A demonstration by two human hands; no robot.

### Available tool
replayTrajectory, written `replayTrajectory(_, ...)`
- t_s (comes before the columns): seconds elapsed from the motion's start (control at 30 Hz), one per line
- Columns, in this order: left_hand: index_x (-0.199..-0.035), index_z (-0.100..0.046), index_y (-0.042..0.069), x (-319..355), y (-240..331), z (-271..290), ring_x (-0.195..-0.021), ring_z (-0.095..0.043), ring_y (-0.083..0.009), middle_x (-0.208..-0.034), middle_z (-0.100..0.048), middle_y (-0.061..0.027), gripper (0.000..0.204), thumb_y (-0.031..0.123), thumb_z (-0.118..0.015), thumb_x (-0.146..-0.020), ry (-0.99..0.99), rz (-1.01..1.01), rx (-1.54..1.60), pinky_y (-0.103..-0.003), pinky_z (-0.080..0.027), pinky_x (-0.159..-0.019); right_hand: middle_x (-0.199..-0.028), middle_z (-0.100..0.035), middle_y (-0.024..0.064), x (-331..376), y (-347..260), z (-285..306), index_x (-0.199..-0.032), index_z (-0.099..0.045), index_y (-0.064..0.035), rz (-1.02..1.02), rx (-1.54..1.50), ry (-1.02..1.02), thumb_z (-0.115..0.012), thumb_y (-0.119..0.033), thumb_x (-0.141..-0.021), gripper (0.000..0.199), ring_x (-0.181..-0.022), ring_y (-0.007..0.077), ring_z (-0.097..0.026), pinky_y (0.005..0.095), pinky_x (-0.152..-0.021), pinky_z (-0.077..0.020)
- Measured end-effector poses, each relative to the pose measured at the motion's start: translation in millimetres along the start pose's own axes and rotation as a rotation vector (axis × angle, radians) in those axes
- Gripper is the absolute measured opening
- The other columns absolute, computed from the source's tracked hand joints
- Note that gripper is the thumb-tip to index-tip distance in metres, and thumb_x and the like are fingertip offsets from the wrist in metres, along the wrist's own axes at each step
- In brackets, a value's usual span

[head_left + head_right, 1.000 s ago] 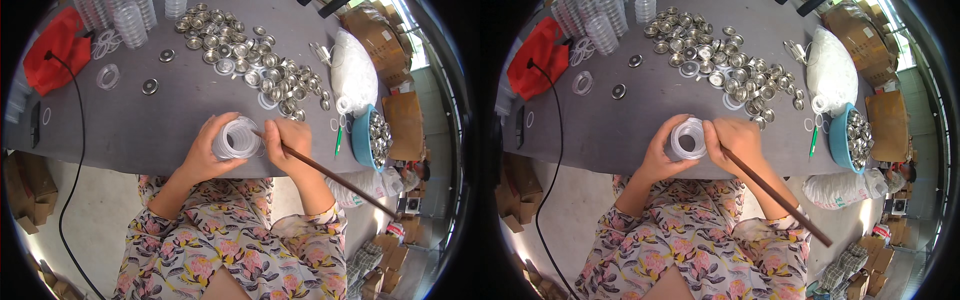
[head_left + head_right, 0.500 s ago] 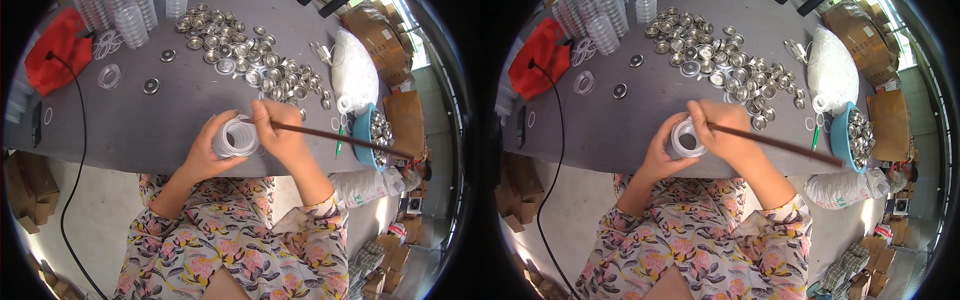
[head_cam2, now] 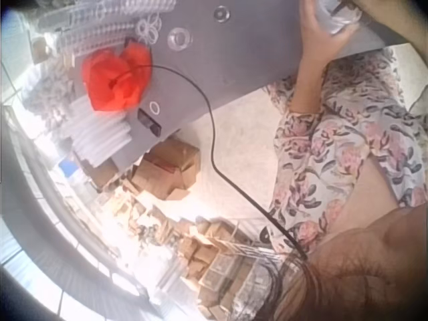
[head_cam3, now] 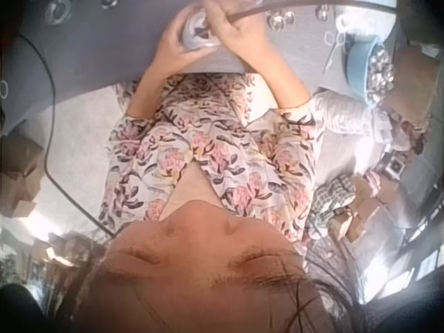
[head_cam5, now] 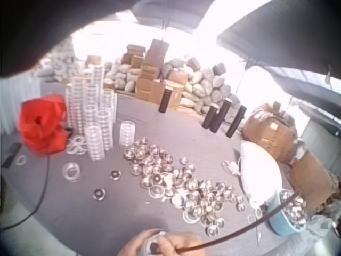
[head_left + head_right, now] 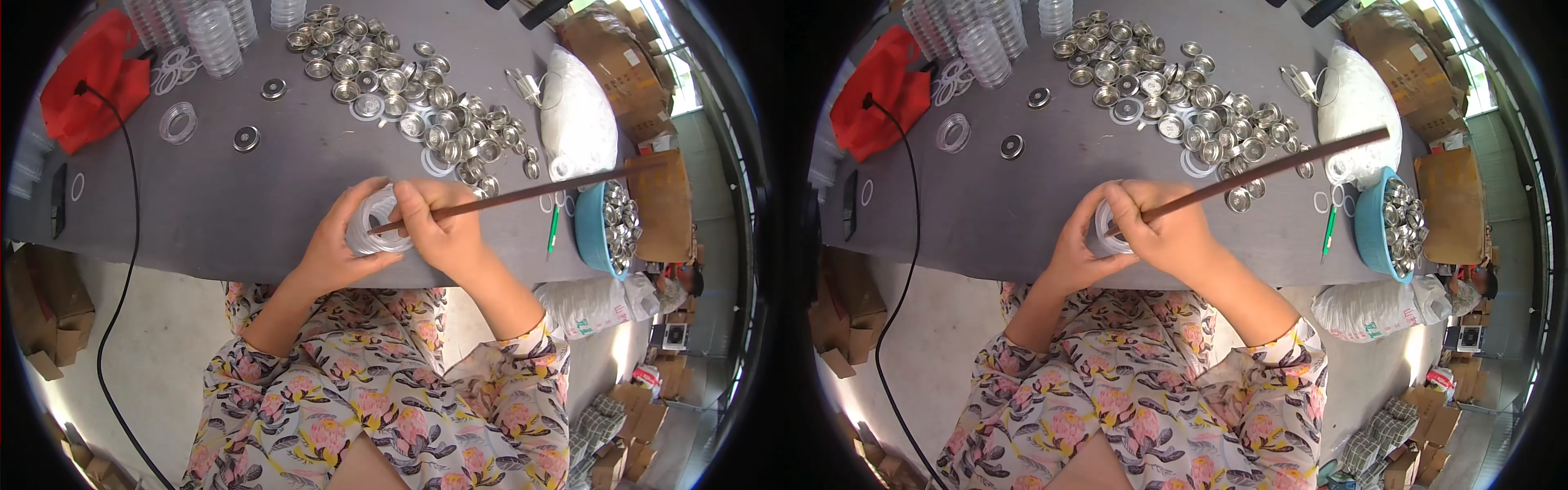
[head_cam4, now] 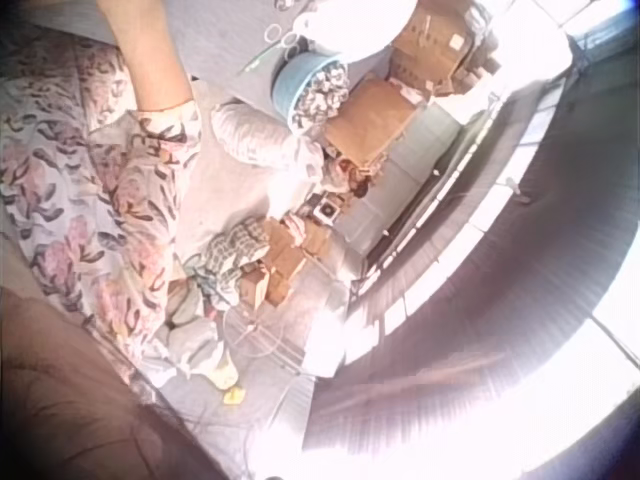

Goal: The person uses a thin wooden stick to manipulate and arrange clear plastic rings on a table. They then pick up a stack of clear plastic cups and place a metal mesh disc into the bottom of each cup. The person continues to handle the plastic rings and metal discs throughout the process.

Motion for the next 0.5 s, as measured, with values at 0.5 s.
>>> replayTrajectory(0.5, -0.127, -0.037, 0.001, -1, 2, -1, -0.117, -0.045, -0.0218, -0.125, -0.046, -0.0118, 0.08, 0.008, -0.078, -0.059, -0.043, -0.008, 0.025, -0.035, -0.034, -0.098, -0.056, -0.057, 0.0051, 16, 15, 33, -0.072, -0.062, 0.0035, -0.055, 0.086, 0.18, -0.045, -0.022, -0.093, 0.037, -0.048, 0.0082, -0.053, 0.0196, -0.042, -0.0402)
Point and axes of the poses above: each hand's wrist, its own x-axis away from the middle knuckle, its own z-axis out of the back of the hand, y = z × x, the point moved 8 cm from there along -x, towards the middle knuckle
